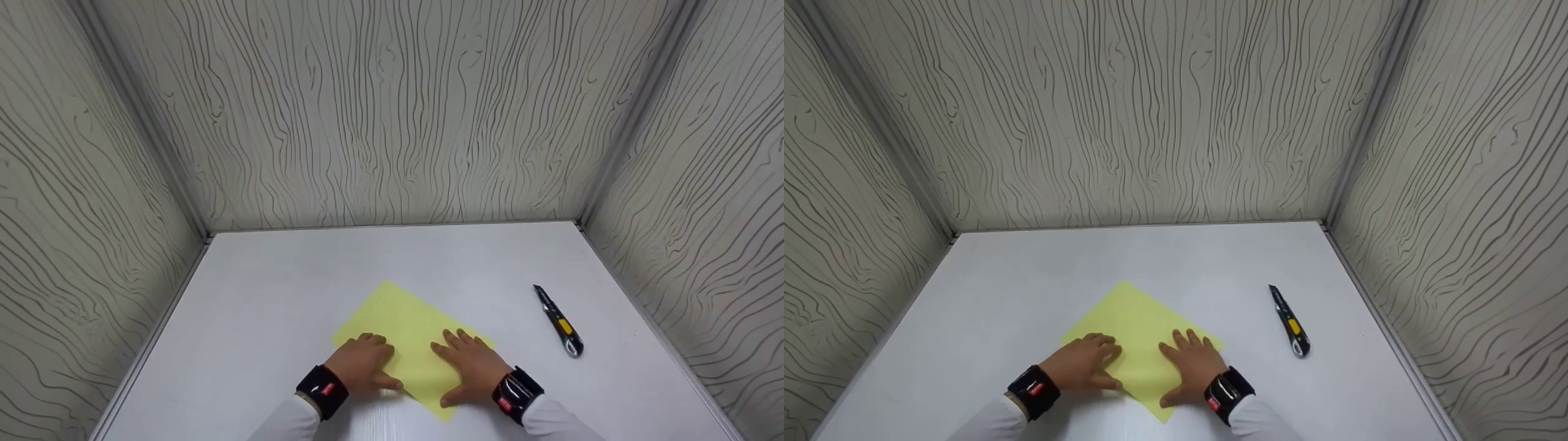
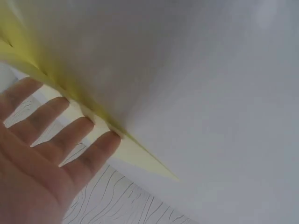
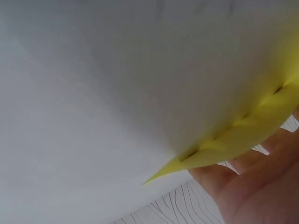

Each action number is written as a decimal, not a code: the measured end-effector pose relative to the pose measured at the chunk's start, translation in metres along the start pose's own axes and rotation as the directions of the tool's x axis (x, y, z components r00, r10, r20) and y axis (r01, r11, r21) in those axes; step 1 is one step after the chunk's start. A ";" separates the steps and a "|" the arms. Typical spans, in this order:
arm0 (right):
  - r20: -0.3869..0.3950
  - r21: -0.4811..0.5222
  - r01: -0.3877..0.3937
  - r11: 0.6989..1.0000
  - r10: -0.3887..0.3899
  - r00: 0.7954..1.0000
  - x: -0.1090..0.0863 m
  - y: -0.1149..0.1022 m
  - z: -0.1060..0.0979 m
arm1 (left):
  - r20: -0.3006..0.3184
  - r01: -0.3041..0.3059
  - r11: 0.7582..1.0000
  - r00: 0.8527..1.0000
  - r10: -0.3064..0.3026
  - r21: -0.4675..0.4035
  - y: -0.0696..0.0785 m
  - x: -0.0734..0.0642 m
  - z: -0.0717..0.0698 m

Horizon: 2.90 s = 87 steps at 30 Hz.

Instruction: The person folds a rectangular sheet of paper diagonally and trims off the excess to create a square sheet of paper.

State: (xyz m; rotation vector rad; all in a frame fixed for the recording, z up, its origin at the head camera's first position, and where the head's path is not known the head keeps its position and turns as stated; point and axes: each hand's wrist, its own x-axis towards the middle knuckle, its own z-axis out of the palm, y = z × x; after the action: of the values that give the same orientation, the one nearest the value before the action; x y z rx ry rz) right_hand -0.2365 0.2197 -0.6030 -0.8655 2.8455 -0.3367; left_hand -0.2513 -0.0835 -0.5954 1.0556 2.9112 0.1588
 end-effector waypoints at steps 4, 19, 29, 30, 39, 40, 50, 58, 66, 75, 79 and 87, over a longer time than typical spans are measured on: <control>-0.028 -0.036 0.013 0.999 -0.014 1.000 0.003 0.000 -0.005 | -0.031 -0.067 0.997 0.997 0.067 0.027 -0.003 -0.002 -0.001; -0.089 -0.013 0.028 1.000 -0.029 0.996 0.016 0.002 -0.015 | -0.285 -0.094 0.995 0.953 0.100 0.037 -0.004 -0.003 0.003; 0.022 0.167 0.033 0.985 -0.038 0.999 0.008 0.020 -0.018 | -0.289 -0.063 0.998 0.955 0.069 0.030 -0.004 0.002 0.003; 0.024 0.195 0.034 0.980 -0.039 0.999 0.006 0.020 -0.019 | -0.288 -0.058 0.998 0.956 0.061 0.020 -0.004 0.002 0.003; -0.068 0.429 0.020 0.903 0.010 0.998 -0.013 0.029 -0.027 | -0.274 -0.038 0.998 0.961 0.022 -0.051 -0.003 0.002 0.000; -0.070 0.442 0.004 0.897 0.030 0.997 -0.012 0.030 -0.027 | -0.273 -0.037 0.998 0.962 0.019 -0.060 -0.003 0.002 0.000; -0.242 0.535 -0.029 0.844 0.186 0.952 -0.010 0.043 -0.014 | -0.246 -0.037 0.987 0.969 -0.003 -0.157 -0.003 -0.002 0.001; -0.256 0.642 -0.034 0.766 0.256 0.932 -0.007 0.046 -0.017 | -0.227 0.021 0.952 0.969 -0.094 -0.305 -0.003 -0.003 0.001; -0.280 0.664 -0.063 0.745 0.326 0.903 -0.002 0.041 -0.016 | -0.212 0.085 0.961 0.967 -0.143 -0.262 0.003 -0.002 0.001; -0.270 0.646 -0.095 0.757 0.344 0.899 0.005 0.037 -0.014 | -0.206 0.135 0.960 0.960 -0.187 -0.245 0.012 0.005 0.002; -0.264 0.637 -0.123 0.761 0.365 0.893 0.008 0.036 -0.014 | -0.177 0.145 0.950 0.964 -0.199 -0.277 0.017 0.009 0.002; -0.278 0.637 -0.162 0.754 0.420 0.864 0.012 0.032 -0.010 | -0.236 0.113 0.952 0.954 -0.184 -0.283 0.022 0.017 -0.002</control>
State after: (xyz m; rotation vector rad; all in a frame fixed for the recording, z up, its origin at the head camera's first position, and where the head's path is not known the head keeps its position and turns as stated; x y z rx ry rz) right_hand -0.2657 0.2408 -0.6022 -0.2105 2.8392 -1.4206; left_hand -0.2506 -0.0559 -0.5910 0.8222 3.0606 0.7135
